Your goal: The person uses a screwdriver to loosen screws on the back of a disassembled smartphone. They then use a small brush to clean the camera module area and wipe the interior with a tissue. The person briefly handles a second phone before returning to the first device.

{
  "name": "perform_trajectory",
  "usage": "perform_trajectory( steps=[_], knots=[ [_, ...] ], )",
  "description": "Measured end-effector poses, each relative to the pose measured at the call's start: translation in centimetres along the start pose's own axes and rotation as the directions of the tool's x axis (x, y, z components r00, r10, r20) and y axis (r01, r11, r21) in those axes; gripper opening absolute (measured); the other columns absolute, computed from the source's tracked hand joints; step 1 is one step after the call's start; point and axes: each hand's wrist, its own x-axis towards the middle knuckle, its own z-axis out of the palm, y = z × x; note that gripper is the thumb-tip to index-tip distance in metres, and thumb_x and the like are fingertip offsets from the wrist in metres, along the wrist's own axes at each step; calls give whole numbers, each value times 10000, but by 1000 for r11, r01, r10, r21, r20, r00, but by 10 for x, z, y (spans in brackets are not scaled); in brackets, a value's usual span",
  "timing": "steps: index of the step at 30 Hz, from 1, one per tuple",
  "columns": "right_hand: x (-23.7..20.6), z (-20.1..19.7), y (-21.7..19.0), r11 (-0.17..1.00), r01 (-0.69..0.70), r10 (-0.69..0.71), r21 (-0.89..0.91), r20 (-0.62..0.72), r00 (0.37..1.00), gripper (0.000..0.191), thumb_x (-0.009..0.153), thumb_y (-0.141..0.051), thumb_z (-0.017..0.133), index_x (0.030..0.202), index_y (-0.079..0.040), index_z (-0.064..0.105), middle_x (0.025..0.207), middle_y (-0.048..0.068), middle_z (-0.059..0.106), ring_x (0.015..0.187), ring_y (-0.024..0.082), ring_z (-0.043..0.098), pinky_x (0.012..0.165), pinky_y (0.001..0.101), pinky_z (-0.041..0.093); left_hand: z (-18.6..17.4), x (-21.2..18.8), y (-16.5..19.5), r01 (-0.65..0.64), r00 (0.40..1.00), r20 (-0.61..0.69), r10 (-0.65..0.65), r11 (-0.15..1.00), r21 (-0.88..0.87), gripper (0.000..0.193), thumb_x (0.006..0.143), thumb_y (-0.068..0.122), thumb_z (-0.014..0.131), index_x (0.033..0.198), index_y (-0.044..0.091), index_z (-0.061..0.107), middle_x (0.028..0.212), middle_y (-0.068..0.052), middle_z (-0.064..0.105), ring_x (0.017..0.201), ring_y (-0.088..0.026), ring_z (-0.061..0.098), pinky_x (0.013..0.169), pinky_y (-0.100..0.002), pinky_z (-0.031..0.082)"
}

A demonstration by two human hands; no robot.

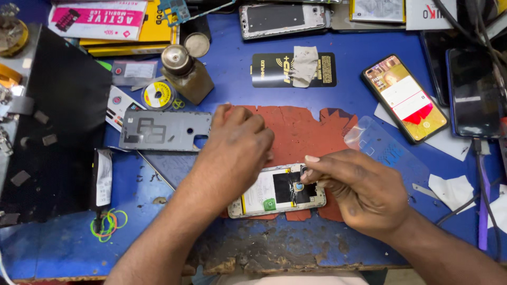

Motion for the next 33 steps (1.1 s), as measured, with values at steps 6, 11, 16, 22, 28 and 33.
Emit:
perform_trajectory(
  steps=[6, 11, 16, 22, 28, 33],
  knots=[
    [1, 9, 3, 999, -35, 35, 18, 46, 998, 481, 871, 131, 664, 1316, -49, 633, 1091, 90, 744, 1017, 176, 774, 853, 276, 628, -5, -2, -6, 40, 999, 26, -40, 999, 13, 209, 756, 216, 780, 871, 48, 728, 959, -125, 665, 1043, -361, 574, 1048, -644, 339],
    [5, 12, 1, 999, 39, -41, 32, 60, 997, 540, 840, 156, 658, 1318, -94, 645, 1075, 83, 707, 898, 129, 743, 770, 220, 655, -11, -4, -5, 66, 997, -46, -65, 998, 18, 123, 824, 153, 728, 893, 52, 714, 952, -123, 666, 1042, -353, 589, 1062, -610, 356],
    [17, 19, -9, 982, 166, -173, 85, 80, 982, 555, 748, 44, 843, 1243, -155, 688, 1033, 65, 624, 885, 142, 688, 714, 218, 615, -20, -5, -9, 71, 986, -150, -75, 997, -32, 86, 836, 42, 659, 918, 48, 686, 906, -117, 667, 1000, -343, 598, 1040, -557, 390],
    [25, 21, -17, 979, 82, -115, 185, 170, 979, 560, 717, 207, 690, 1168, -122, 749, 1000, 22, 675, 890, 132, 721, 837, 315, 618, -27, -7, -14, 29, 982, -182, -48, 994, -108, 157, 790, -30, 622, 912, 53, 676, 915, -105, 672, 998, -333, 596, 1008, -514, 414],
    [25, 26, -17, 991, 11, -30, 131, 138, 990, 632, 712, 236, 627, 1198, -153, 735, 1023, 32, 691, 860, 119, 713, 697, 232, 581, -27, -15, -10, -14, 999, 32, 22, 974, -226, 127, 794, 113, 732, 910, 64, 717, 963, -112, 672, 1087, -347, 567, 1060, -597, 335],
    [23, 29, -17, 991, -39, 19, 129, 156, 988, 675, 713, 259, 596, 1210, -170, 754, 993, 36, 678, 761, 94, 668, 666, 225, 552, -27, -25, 1, -52, 992, 105, 74, 978, -204, 270, 736, 116, 760, 998, 60, 725, 1063, -127, 644, 1173, -359, 550, 1136, -661, 274]
  ],
)
